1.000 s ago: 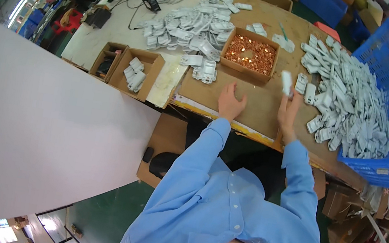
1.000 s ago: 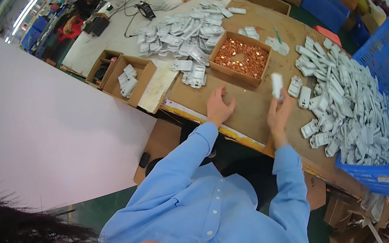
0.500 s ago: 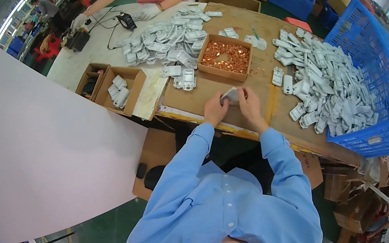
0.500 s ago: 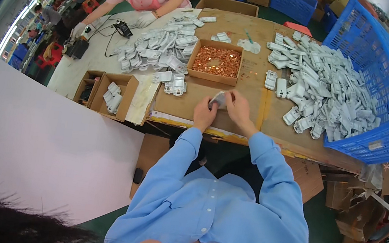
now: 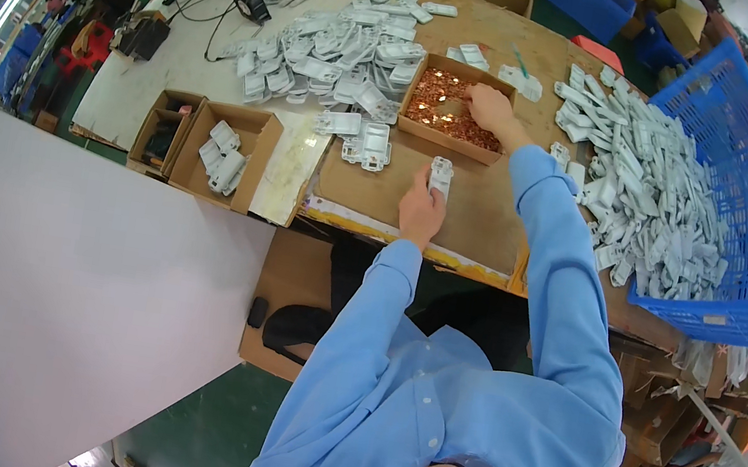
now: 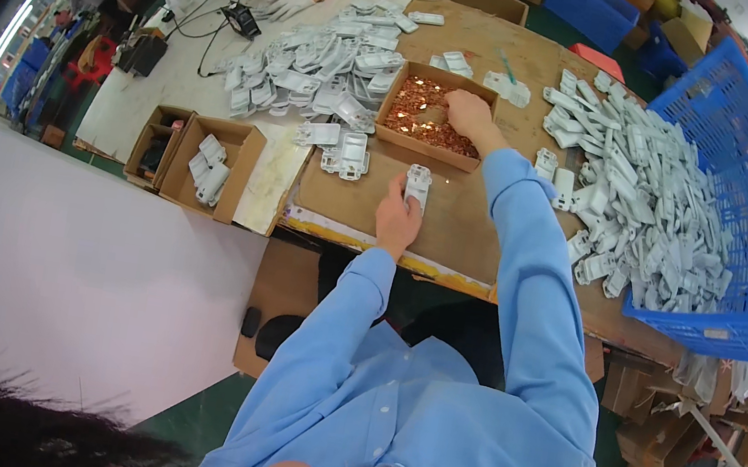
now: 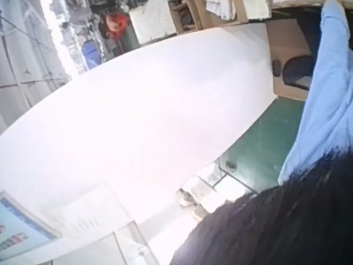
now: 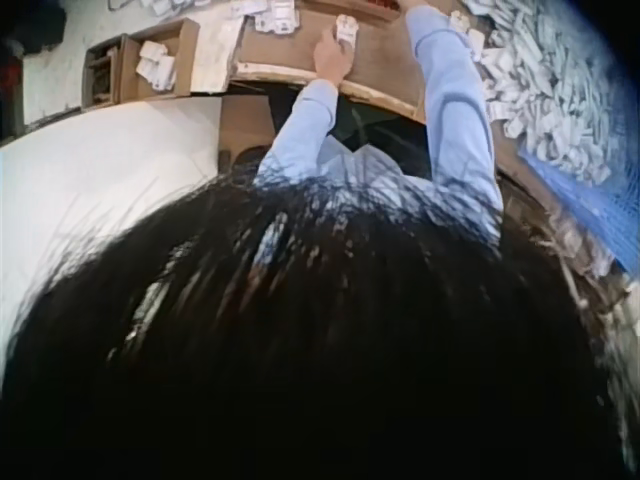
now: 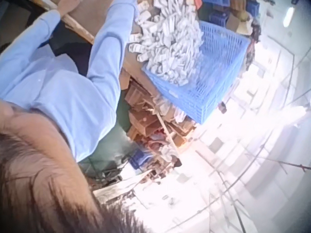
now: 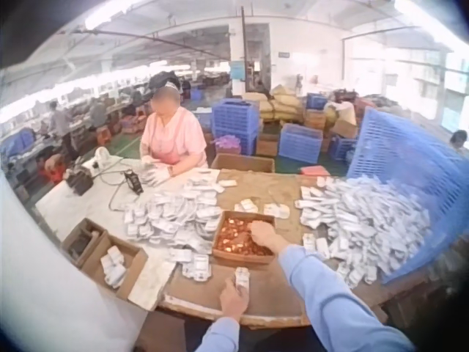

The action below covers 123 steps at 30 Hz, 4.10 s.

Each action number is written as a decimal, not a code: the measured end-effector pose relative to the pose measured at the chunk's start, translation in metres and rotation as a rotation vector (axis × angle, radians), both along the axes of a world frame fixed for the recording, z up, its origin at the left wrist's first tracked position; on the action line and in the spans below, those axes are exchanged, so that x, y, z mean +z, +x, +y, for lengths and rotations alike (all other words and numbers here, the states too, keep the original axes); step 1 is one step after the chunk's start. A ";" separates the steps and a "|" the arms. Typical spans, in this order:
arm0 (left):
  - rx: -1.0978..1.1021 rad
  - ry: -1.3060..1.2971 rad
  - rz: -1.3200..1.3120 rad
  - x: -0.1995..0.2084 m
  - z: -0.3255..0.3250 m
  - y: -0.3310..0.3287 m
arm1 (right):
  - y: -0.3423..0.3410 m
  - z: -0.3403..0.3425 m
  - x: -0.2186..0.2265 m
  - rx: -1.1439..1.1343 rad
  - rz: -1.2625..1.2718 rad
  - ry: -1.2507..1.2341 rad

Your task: The recorder is assembling small electronic components by inserting small metal pieces into white plastic housings.

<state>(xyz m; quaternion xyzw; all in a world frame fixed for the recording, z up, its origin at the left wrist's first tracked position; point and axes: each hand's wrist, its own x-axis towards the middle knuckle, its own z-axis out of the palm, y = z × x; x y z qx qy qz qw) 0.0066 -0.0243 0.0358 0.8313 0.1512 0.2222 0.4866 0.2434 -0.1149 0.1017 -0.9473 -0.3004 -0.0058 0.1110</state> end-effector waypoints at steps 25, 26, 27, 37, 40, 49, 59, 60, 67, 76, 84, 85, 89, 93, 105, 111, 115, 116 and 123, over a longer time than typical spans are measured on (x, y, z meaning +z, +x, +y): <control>-0.055 0.074 0.241 0.013 -0.006 0.003 | 0.000 0.028 0.003 0.007 -0.024 -0.345; -0.045 0.089 0.204 0.011 -0.007 0.002 | -0.001 0.025 0.004 0.001 -0.023 -0.332; -0.036 0.103 0.167 0.009 -0.008 0.001 | -0.003 0.023 0.005 -0.007 -0.020 -0.327; -0.002 0.209 0.141 -0.001 -0.003 0.000 | -0.109 -0.047 0.015 -0.099 0.225 0.629; -0.004 0.217 0.159 -0.002 0.003 0.000 | -0.170 -0.096 0.001 -0.247 0.333 0.787; -0.040 0.212 0.024 -0.003 -0.008 0.011 | -0.219 -0.202 -0.069 -0.674 0.002 0.831; -0.060 0.143 0.009 -0.002 -0.005 0.003 | -0.225 -0.191 -0.061 -0.746 0.020 0.742; -0.048 0.139 0.036 -0.001 -0.006 0.002 | -0.226 -0.191 -0.061 -0.751 0.010 0.743; -0.046 0.230 0.046 -0.002 -0.005 0.009 | -0.220 -0.191 -0.064 -0.757 -0.018 0.718; -0.081 0.108 -0.007 -0.011 -0.006 0.008 | -0.222 -0.196 -0.064 -0.720 -0.030 0.752; -0.064 0.043 -0.090 -0.008 0.003 0.004 | -0.222 -0.187 -0.064 -0.723 -0.038 0.799; -0.069 0.033 -0.159 -0.007 0.003 0.000 | -0.226 -0.187 -0.067 -0.738 -0.026 0.794; -0.098 -0.160 -0.206 -0.019 0.013 0.005 | -0.224 -0.187 -0.058 -0.719 -0.084 0.777; -0.129 -0.318 -0.146 -0.017 0.013 0.004 | -0.223 -0.190 -0.066 -0.693 -0.086 0.738; -0.479 -0.912 0.212 -0.016 -0.052 0.009 | -0.226 -0.190 -0.059 -0.674 -0.046 0.770; -0.575 -0.615 0.143 -0.016 -0.072 0.010 | -0.232 -0.153 -0.037 -0.468 -0.004 0.869; -0.652 -0.611 0.121 -0.009 -0.076 0.004 | -0.231 -0.143 -0.032 -0.287 0.022 0.749; -0.650 -0.592 0.110 -0.008 -0.081 0.002 | -0.229 -0.142 -0.033 -0.230 0.017 0.702; -0.608 -0.488 0.074 -0.018 -0.086 -0.003 | -0.226 -0.140 -0.040 -0.182 0.011 0.559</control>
